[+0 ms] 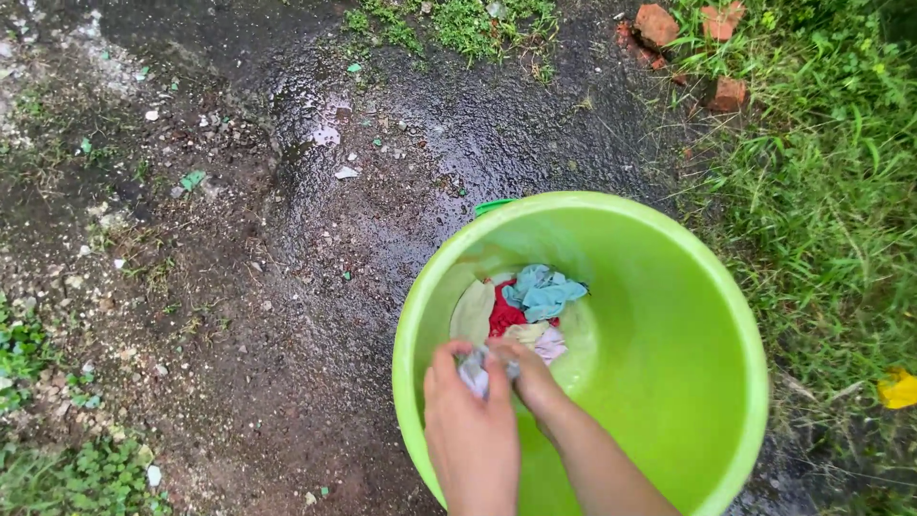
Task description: Hang wet clothes on a clothesline from a bucket.
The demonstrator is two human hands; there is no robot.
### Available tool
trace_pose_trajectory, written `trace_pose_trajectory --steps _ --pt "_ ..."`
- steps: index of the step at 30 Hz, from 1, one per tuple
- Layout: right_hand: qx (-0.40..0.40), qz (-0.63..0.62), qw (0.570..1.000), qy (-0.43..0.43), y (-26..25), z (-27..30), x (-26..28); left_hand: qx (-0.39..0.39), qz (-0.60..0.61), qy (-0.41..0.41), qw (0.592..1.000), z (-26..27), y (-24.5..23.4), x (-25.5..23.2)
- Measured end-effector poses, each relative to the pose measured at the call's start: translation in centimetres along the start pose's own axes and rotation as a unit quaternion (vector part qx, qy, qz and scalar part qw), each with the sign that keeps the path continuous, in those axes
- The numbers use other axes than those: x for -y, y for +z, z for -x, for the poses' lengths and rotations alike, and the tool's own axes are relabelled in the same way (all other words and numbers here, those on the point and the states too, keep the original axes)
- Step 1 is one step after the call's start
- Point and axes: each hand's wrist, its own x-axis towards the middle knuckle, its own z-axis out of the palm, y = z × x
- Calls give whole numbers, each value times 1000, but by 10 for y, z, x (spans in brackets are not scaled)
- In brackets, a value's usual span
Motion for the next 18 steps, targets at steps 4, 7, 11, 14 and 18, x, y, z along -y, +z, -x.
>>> trace_pose_trajectory --steps 4,7,11,14,18 --pt "49 171 962 -207 14 -69 -120 79 -53 -50 994 0 -2 2" --pt "138 -287 946 52 22 -68 -120 94 -129 -33 987 3 -1 4" --pt "44 -75 989 118 7 -29 -29 116 -143 -32 982 6 -2 7" --pt "-34 -123 987 93 -13 18 70 94 -158 -17 983 5 -1 3" --pt "-37 -305 949 63 -34 103 187 81 -118 -95 985 -2 -2 -20"
